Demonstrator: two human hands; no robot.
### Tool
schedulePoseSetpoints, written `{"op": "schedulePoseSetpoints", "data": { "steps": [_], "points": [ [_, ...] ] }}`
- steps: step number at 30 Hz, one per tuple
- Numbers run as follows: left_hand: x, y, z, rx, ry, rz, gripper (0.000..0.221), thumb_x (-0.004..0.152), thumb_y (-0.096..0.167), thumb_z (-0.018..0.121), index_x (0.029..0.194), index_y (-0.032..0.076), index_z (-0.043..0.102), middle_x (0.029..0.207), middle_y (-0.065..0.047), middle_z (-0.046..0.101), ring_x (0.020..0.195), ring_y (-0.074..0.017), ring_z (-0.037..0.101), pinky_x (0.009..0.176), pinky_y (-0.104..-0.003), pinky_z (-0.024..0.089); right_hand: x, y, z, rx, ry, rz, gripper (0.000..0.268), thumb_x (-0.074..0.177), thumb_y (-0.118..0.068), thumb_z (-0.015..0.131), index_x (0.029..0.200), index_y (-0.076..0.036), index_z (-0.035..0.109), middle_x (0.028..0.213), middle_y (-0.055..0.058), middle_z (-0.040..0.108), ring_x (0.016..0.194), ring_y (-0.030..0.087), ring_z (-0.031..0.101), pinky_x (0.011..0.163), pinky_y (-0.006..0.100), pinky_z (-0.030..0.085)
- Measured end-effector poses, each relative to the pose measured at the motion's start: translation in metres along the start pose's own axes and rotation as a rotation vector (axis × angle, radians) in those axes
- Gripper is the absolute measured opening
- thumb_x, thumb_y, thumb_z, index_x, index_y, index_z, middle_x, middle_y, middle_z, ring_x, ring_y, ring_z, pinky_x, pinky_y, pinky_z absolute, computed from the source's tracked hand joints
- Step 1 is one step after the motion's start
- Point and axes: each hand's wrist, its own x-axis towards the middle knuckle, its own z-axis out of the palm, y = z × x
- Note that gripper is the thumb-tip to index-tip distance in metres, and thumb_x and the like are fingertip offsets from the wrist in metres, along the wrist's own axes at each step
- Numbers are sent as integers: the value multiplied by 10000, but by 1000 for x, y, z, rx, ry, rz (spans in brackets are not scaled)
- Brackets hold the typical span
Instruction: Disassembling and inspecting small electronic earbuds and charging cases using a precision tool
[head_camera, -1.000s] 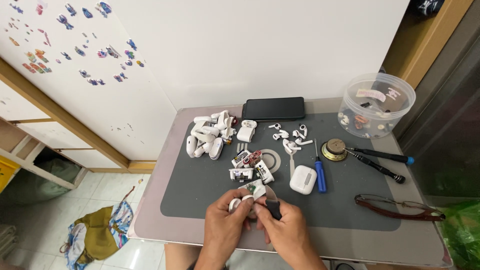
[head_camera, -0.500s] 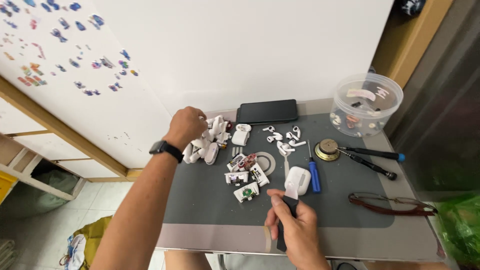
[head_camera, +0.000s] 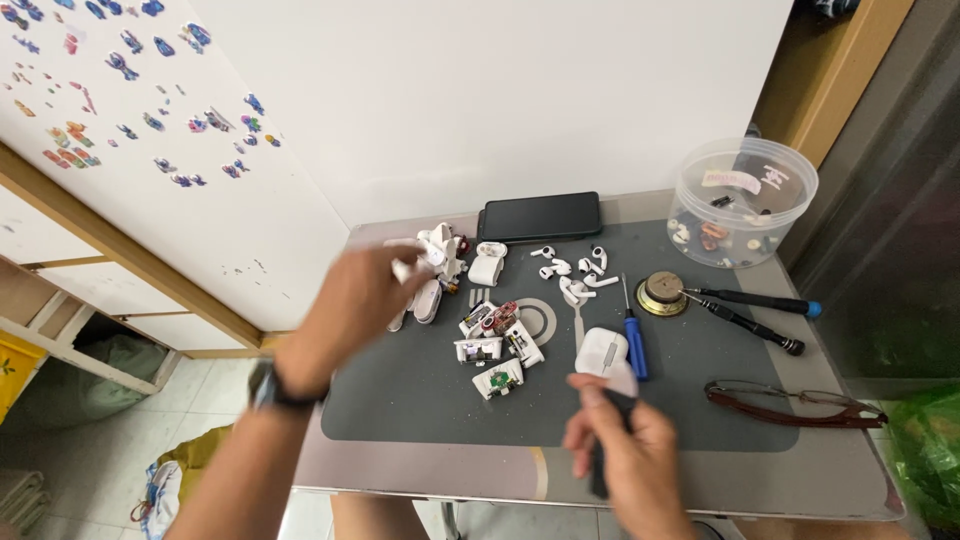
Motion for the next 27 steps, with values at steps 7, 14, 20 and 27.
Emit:
{"op": "schedulePoseSetpoints", "data": {
  "steps": [7, 14, 20, 27],
  "points": [
    [-115, 19, 88, -275, 71, -155, 355, 864, 351, 759, 1198, 232, 748, 959, 38, 791, 713, -149, 706, 713, -323, 550, 13, -26, -38, -273, 138, -134, 333, 1029, -187, 539, 1177, 34, 739, 608, 209, 638, 375, 250, 471, 455, 333, 386],
    [-123, 54, 135, -170, 144, -298, 328, 902, 286, 662, 1229, 308, 672, 919, 53, 774, 816, -260, 713, 606, -437, 503, 4, -37, -34, -208, 201, -135, 362, 1053, -139, 534, 947, 162, 703, 621, 238, 602, 415, 291, 448, 544, 432, 450],
    [-94, 129, 137, -309, 323, 73, 364, 890, 249, 734, 1242, 178, 677, 1078, -72, 734, 849, -331, 715, 633, -468, 557, 13, -35, -31, -120, 224, -207, 412, 1042, -228, 498, 1271, 80, 650, 594, 172, 560, 432, 261, 477, 587, 391, 476],
    [-60, 162, 159, 185, 21, 114, 197, 955, 192, 556, 1135, 121, 596, 995, -139, 639, 797, -319, 675, 569, -402, 546, 11, -24, -32, -165, 282, -254, 342, 989, -134, 587, 1258, 57, 676, 637, 179, 593, 414, 220, 461, 480, 290, 356]
  ]
}}
